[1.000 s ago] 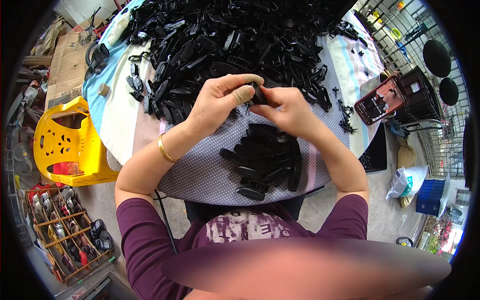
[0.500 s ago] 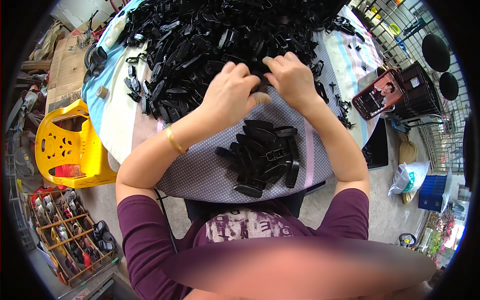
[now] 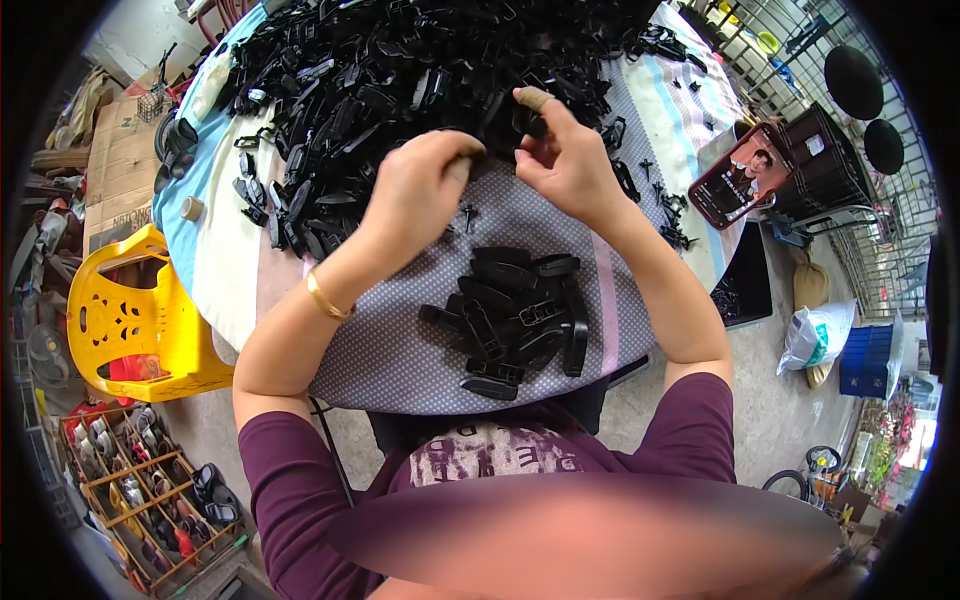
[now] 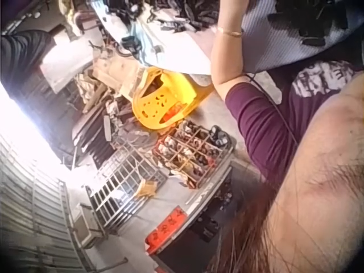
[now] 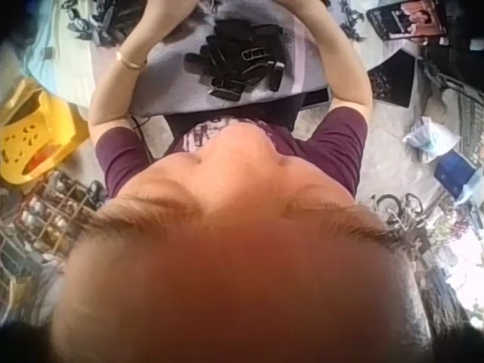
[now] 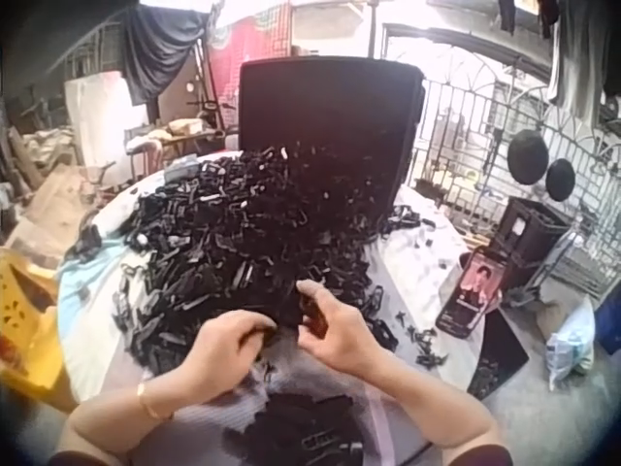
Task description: Assembling small black plastic clips by manually inserting metal components and pins.
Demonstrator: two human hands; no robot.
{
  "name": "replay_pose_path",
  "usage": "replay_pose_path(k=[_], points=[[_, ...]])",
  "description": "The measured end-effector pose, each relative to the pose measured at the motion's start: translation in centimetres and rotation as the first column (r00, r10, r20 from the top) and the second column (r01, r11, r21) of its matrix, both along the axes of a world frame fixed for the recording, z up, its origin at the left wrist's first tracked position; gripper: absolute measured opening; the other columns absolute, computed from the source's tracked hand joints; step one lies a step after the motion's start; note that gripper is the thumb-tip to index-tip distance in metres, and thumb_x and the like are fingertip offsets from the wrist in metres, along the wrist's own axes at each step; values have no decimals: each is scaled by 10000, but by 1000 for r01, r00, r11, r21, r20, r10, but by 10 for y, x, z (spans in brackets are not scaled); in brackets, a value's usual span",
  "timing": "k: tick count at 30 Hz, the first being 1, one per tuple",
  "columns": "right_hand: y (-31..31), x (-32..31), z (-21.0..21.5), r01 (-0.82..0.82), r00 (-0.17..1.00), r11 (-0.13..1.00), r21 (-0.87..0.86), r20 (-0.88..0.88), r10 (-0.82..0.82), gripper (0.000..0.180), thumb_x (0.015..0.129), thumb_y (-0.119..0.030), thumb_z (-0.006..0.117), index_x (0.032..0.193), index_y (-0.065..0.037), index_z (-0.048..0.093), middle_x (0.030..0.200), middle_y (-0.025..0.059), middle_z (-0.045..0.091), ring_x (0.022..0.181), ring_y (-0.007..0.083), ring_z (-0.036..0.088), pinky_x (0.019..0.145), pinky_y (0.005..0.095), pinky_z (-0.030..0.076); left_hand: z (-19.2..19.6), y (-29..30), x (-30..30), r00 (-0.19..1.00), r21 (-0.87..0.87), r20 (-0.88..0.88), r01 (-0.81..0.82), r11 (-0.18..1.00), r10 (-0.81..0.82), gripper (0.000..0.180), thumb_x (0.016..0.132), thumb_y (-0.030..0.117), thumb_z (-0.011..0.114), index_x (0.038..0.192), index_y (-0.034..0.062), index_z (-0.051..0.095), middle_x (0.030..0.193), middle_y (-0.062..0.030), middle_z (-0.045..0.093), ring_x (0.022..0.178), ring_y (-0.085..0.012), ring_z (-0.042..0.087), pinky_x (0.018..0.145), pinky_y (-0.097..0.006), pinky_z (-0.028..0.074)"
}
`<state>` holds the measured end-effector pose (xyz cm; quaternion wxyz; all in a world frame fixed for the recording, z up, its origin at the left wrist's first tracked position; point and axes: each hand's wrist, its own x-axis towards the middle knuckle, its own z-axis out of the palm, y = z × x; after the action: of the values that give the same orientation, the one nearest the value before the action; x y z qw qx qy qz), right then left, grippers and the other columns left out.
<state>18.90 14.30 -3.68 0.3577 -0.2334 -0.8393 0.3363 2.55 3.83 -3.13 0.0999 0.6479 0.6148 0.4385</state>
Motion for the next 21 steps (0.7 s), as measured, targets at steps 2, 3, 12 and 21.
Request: replay_pose_path(k=[2,3,12,21], points=[[0,1,1,-67,994,987,-144,-92,54,417,773,-35,638,1177,-32,533,790,33,614,672,66,607,573,215,484,5,1,-14,908,-164,415,136,977,-57,278,838,12,511,1108,-28,563,862,-75,644,740,-121,605,648,-246,495],[-2,3,6,-163,983,931,-326,-139,124,392,778,-40,640,1157,-26,542,833,40,618,699,74,612,582,211,489,7,0,-14,812,-171,581,188,967,-55,317,843,23,512,1157,-19,526,881,-78,634,731,-125,607,640,-240,499],[-15,5,6,-405,911,732,-547,-308,274,210,810,-22,650,1010,14,595,917,69,621,809,121,619,684,230,514,1,-2,-8,242,-224,963,482,847,117,299,852,31,457,1150,43,476,826,-76,582,629,-137,574,499,-216,431],[-21,-1,6,-345,931,938,-18,-133,340,238,775,-7,682,1012,-4,665,918,53,601,809,111,591,714,217,496,0,-4,-11,189,-267,961,472,840,199,204,876,61,425,1069,46,492,766,-58,523,549,-126,499,435,-223,361]])
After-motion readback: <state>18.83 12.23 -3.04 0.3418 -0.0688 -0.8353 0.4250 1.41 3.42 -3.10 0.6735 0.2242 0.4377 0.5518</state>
